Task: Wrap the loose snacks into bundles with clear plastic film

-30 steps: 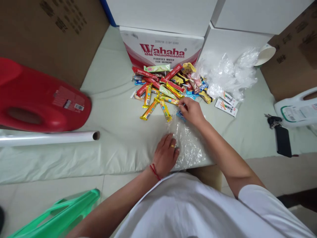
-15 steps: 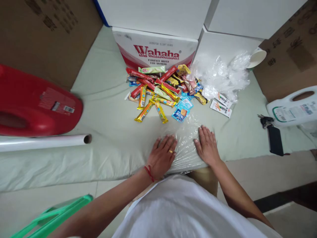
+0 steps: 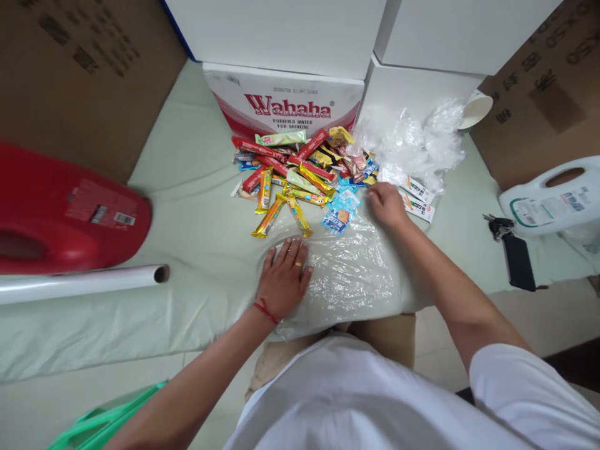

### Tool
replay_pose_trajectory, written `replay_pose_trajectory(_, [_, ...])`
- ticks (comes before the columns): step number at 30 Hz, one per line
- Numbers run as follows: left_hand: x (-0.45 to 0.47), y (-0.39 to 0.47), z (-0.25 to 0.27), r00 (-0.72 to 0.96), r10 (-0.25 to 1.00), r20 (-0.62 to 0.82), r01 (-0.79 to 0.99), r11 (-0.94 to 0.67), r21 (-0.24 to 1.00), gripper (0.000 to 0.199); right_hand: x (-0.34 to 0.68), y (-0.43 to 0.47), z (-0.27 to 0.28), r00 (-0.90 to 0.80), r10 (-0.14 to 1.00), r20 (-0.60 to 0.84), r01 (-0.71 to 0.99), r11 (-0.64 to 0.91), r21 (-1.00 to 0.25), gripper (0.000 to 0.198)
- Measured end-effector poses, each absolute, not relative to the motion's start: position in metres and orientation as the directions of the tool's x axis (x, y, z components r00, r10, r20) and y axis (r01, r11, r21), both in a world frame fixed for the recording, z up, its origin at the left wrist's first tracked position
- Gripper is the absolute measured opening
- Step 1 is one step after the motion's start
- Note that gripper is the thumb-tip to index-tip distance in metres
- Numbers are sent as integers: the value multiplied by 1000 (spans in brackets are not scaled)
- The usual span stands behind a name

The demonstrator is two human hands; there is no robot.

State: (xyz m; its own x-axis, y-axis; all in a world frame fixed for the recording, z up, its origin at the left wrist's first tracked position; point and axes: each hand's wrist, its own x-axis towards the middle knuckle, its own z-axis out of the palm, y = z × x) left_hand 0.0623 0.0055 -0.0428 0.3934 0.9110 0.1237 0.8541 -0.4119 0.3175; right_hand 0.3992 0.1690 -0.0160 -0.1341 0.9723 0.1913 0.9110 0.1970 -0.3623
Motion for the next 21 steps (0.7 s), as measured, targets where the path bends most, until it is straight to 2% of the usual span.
replay_pose_trajectory(4, [54,6,-45,336,933,130,887,-360,290,59,415,214,-22,68,975,210,954,-2,-299,41])
replay_pose_trajectory(9, [55,4,-43,323,943,84,915,-334,227,61,418,211,-27,50,985,167,971,-9,-237,61])
replay_pose_trajectory(14, [57,-10,-40,375,927,26,907,-373,196,59,412,191,-28,128,987,100,949,-93,-302,45])
replay_pose_trajectory(16, [58,-15,-39,377,926,18,906,-373,201,59,411,188,-29,181,977,113,940,-138,-313,45])
replay_pose_trajectory(21, [59,-18,-40,381,924,39,901,-381,208,59,418,201,-29,224,967,123,934,-176,-312,75])
